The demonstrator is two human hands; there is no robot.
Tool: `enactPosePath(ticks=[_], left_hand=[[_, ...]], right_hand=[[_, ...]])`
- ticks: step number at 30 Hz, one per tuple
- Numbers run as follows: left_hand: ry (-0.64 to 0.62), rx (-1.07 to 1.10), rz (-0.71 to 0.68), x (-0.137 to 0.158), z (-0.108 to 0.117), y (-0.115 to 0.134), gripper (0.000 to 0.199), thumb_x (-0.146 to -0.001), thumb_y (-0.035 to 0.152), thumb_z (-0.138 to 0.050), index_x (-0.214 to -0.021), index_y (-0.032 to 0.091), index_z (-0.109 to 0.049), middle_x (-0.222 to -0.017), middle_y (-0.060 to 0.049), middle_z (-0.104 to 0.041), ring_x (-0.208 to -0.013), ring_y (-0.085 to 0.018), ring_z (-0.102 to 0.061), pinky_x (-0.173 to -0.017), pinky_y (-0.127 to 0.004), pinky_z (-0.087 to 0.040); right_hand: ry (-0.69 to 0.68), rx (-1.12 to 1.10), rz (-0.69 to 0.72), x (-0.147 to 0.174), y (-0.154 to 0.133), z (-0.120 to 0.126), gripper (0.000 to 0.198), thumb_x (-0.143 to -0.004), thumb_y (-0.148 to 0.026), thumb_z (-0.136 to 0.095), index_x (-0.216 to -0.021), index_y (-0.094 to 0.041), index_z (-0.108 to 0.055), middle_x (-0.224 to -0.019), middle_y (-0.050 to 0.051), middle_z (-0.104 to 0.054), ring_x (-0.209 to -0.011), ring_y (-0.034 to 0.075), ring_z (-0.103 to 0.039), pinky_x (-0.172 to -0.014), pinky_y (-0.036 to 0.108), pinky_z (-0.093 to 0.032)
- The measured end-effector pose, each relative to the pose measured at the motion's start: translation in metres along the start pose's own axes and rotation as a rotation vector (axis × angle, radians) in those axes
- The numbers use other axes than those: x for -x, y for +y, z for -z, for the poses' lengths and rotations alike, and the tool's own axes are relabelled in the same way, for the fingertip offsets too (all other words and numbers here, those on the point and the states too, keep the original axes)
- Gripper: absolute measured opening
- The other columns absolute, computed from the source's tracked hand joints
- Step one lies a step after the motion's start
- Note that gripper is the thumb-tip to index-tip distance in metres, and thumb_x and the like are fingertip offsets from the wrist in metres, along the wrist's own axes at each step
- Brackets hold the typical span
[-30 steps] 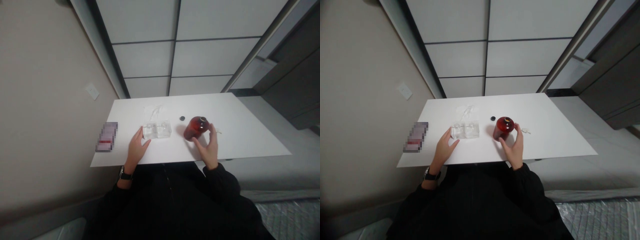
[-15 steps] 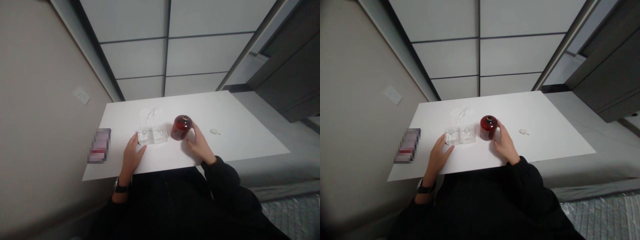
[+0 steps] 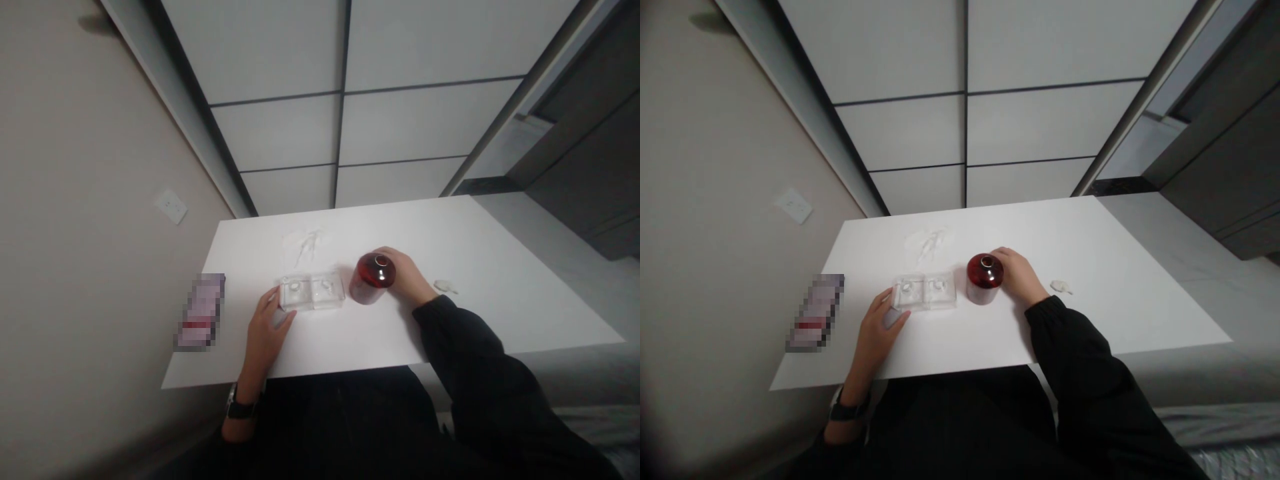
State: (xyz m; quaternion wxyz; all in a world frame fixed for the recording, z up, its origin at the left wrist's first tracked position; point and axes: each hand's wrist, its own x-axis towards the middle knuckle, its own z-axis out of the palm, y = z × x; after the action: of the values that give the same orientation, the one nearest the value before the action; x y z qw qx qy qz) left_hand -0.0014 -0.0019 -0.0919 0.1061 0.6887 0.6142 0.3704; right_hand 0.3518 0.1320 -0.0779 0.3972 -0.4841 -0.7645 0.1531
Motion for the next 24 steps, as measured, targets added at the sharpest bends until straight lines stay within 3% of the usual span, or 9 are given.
enactPosePath(ticks=[3, 7, 12, 17, 24], left_hand=[[-0.014, -0.004, 0.009, 0.0, 0.001, 0.0, 0.05, -0.097, 0.037, -0.068, -0.145, 0.025, -0.061, -0.143, -0.011, -0.068, -0.135, -0.033, -0.066, -0.117, -0.052, -0.055], [-0.029, -0.021, 0.0, 0.0, 0.002, 0.0, 0.053, -0.097, 0.037, -0.067, -0.147, 0.024, -0.059, -0.142, -0.012, -0.068, -0.133, -0.033, -0.066, -0.116, -0.051, -0.056], [-0.026, -0.036, -0.009, 0.0, 0.002, 0.0, 0.052, -0.098, 0.039, -0.066, -0.147, 0.021, -0.059, -0.143, -0.013, -0.068, -0.133, -0.033, -0.066, -0.115, -0.052, -0.057], [-0.02, -0.071, 0.0, 0.002, 0.001, -0.003, 0.051, -0.1, 0.042, -0.062, -0.147, 0.021, -0.058, -0.142, -0.013, -0.068, -0.132, -0.032, -0.067, -0.114, -0.053, -0.057], [-0.023, -0.114, -0.007, 0.003, 0.001, -0.007, 0.054, -0.102, 0.049, -0.061, -0.147, 0.018, -0.057, -0.141, -0.014, -0.068, -0.131, -0.033, -0.068, -0.113, -0.051, -0.058]], right_hand=[[0.078, -0.138, -0.031, 0.001, -0.009, 0.02, 0.024, -0.098, -0.038, -0.066, -0.112, -0.02, -0.074, -0.107, 0.011, -0.08, -0.091, 0.026, -0.079, -0.081, 0.044, -0.068], [0.278, -0.508, -0.046, 0.004, -0.047, 0.036, 0.036, -0.097, -0.042, -0.074, -0.129, -0.028, -0.068, -0.122, 0.008, -0.073, -0.106, 0.027, -0.079, -0.098, 0.05, -0.066], [0.297, -0.679, 0.068, 0.011, -0.085, 0.02, 0.018, -0.094, -0.042, -0.081, -0.108, -0.029, -0.078, -0.109, 0.005, -0.073, -0.105, 0.025, -0.076, -0.096, 0.049, -0.065], [0.295, -0.653, 0.097, 0.014, -0.078, 0.009, 0.013, -0.093, -0.028, -0.083, -0.105, -0.031, -0.078, -0.109, 0.004, -0.078, -0.106, 0.023, -0.075, -0.098, 0.045, -0.061], [0.21, -0.718, 0.079, 0.019, -0.069, 0.003, 0.015, -0.097, -0.026, -0.079, -0.11, -0.031, -0.075, -0.116, 0.005, -0.082, -0.113, 0.024, -0.076, -0.102, 0.046, -0.059]])
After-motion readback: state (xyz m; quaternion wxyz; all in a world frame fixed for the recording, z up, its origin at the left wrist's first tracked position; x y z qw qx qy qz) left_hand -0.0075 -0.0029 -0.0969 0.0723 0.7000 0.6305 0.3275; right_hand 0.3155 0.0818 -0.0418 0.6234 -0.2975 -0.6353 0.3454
